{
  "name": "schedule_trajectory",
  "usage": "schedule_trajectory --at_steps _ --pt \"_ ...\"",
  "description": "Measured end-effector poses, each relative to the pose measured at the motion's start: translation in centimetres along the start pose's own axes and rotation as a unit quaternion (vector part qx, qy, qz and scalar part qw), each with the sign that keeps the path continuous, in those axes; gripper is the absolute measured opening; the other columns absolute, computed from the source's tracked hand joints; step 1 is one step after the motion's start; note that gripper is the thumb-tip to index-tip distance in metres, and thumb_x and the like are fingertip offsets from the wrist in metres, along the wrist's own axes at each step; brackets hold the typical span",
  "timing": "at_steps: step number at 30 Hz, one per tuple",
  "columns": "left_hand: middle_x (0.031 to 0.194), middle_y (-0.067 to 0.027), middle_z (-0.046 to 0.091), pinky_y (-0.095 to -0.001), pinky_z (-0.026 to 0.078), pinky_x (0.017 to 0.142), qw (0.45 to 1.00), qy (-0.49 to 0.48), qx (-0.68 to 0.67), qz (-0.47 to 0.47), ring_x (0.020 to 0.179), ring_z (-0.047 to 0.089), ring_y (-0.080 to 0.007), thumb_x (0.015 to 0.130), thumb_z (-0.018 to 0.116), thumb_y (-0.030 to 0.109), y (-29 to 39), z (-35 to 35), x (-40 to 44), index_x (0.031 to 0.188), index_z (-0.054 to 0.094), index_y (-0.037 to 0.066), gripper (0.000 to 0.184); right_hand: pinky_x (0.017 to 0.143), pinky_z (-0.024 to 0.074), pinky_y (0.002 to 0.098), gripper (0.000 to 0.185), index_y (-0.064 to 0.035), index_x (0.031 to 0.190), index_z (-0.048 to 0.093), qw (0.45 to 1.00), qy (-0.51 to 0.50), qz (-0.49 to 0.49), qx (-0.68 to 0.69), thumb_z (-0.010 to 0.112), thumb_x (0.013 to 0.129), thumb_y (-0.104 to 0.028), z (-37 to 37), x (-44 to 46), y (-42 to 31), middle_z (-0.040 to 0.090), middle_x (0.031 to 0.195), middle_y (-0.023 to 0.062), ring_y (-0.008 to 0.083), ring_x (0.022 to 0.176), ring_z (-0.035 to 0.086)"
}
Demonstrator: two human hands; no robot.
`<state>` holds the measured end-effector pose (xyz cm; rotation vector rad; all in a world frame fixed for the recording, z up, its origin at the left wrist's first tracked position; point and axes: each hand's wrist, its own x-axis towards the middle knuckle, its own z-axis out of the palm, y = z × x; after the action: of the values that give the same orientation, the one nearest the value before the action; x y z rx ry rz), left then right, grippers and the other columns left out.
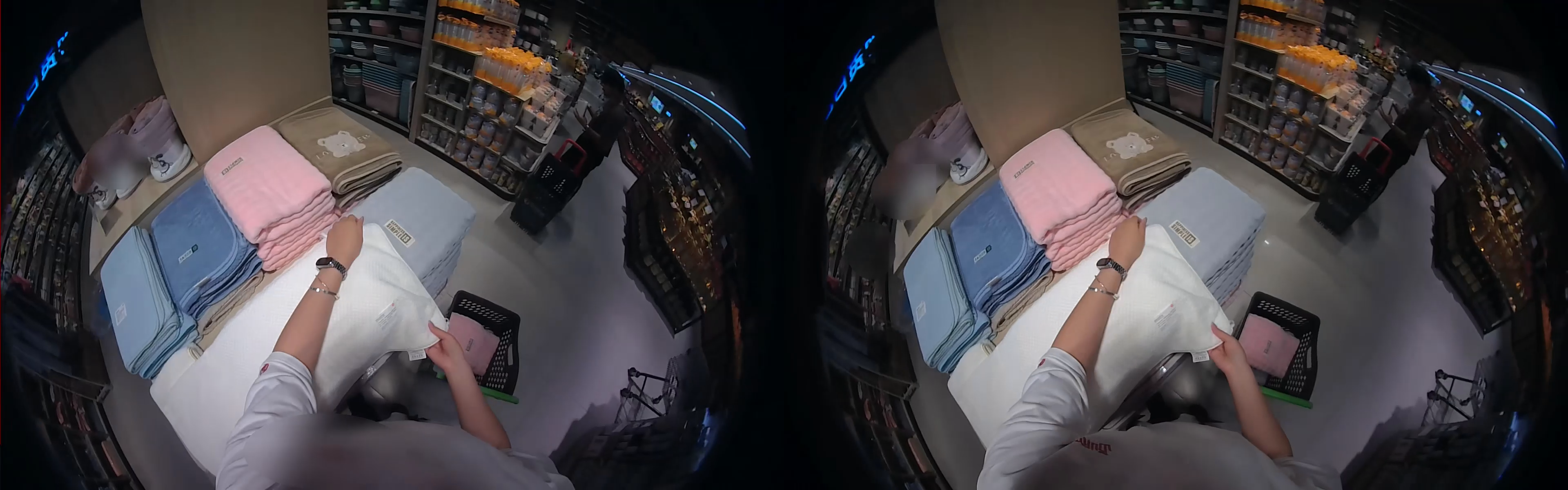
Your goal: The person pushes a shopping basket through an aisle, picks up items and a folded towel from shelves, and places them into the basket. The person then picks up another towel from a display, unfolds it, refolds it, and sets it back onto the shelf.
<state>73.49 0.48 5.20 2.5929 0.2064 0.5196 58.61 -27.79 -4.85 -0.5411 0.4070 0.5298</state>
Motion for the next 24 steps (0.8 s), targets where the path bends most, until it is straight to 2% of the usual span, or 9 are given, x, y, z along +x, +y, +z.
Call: schedule_trajectory --at_steps 2,3,8,12,15,18,19,22,24 --pt "0.078 -0.0141 0.061 -0.0419 0.043 0.074 0.998 0.049 0.030 0.027 0.082 0.057 -0.0329 0.091 0.046 0.028 -0.8 1.9 -1.1 0.083 0.059 0.002 0.030 0.090 0.0460 0.0333 0.037 0.0032 0.121 0.046 0.992 0.015 -0.071 -0.108 0.056 0.087 -0.007 0.2 -0.6 0.4 0.055 0.115 0.0136 0.0228 0.104 0.056" --pt "0.079 -0.0141 0.061 -0.0413 0.042 0.074 0.998 0.045 0.010 0.034 0.082 0.056 -0.0327 0.090 0.046 0.028 -0.7 2.1 -1.0 0.084 0.059 0.001 0.030 0.080 0.0500 0.0280 0.034 0.0049 0.115 0.050 0.977 0.066 -0.097 -0.178 0.059 0.085 -0.008 0.2 -0.8 0.6 0.059 0.107 0.0116 0.0188 0.093 0.060" --pt "0.085 -0.0155 0.061 -0.0405 0.041 0.074 0.987 0.019 -0.127 0.099 0.082 0.055 -0.0319 0.089 0.050 0.027 -3.3 2.8 0.2 0.089 0.060 -0.001 0.030 0.072 0.0493 0.0247 0.031 0.0053 0.110 0.055 0.957 0.090 -0.127 -0.246 0.062 0.084 -0.011 -0.4 -0.2 1.3 0.062 0.099 0.0087 0.0148 0.086 0.061" --pt "0.093 -0.0174 0.061 -0.0363 0.042 0.082 0.959 -0.078 -0.219 0.160 0.090 0.055 -0.0316 0.086 0.055 0.022 -5.4 2.4 1.6 0.099 0.057 -0.006 0.031 0.070 0.0485 0.0241 0.027 0.0040 0.105 0.058 0.934 0.112 -0.201 -0.273 0.062 0.083 -0.010 1.4 0.4 2.0 0.063 0.095 0.0069 0.0126 0.082 0.061" --pt "0.091 -0.0158 0.062 -0.0326 0.043 0.081 0.933 0.001 -0.352 0.071 0.088 0.057 -0.0286 0.085 0.057 0.018 -3.5 -0.3 0.9 0.103 0.055 -0.005 0.029 0.069 0.0469 0.0217 0.022 0.0021 0.104 0.059 0.896 0.127 -0.298 -0.302 0.061 0.083 -0.007 3.7 -1.5 0.2 0.064 0.094 0.0056 0.0096 0.079 0.059" --pt "0.088 -0.0138 0.062 -0.0304 0.044 0.076 0.900 0.079 -0.418 0.092 0.081 0.057 -0.0252 0.086 0.056 0.016 -1.9 -4.3 1.9 0.105 0.054 -0.003 0.027 0.067 0.0463 0.0211 0.021 0.0020 0.103 0.059 0.824 0.127 -0.392 -0.388 0.059 0.083 -0.003 8.4 -4.6 -2.3 0.064 0.093 0.0054 0.0086 0.077 0.058" --pt "0.083 -0.0175 0.062 -0.0338 0.045 0.069 0.902 0.119 -0.399 0.113 0.075 0.059 -0.0306 0.087 0.054 0.019 -1.2 -4.7 2.5 0.103 0.055 -0.001 0.025 0.067 0.0462 0.0210 0.021 0.0022 0.103 0.059 0.826 0.122 -0.385 -0.392 0.059 0.083 -0.002 8.5 -4.2 -2.7 0.064 0.092 0.0055 0.0084 0.077 0.058" --pt "0.078 -0.0215 0.061 -0.0401 0.044 0.061 0.972 0.061 -0.214 0.078 0.071 0.058 -0.0366 0.088 0.054 0.024 -1.6 -2.1 3.6 0.101 0.056 0.001 0.026 0.067 0.0461 0.0214 0.021 0.0030 0.103 0.060 0.842 0.114 -0.360 -0.385 0.059 0.082 -0.002 5.5 -0.3 -2.8 0.064 0.093 0.0055 0.0091 0.078 0.058" --pt "0.073 -0.0253 0.057 -0.0439 0.041 0.057 0.977 0.046 -0.192 0.078 0.068 0.055 -0.0412 0.088 0.053 0.024 -2.9 1.6 3.6 0.104 0.054 0.004 0.026 0.068 0.0460 0.0220 0.021 0.0035 0.102 0.060 0.855 0.116 -0.338 -0.375 0.059 0.082 -0.003 1.9 3.1 -2.3 0.064 0.093 0.0054 0.0095 0.078 0.058"
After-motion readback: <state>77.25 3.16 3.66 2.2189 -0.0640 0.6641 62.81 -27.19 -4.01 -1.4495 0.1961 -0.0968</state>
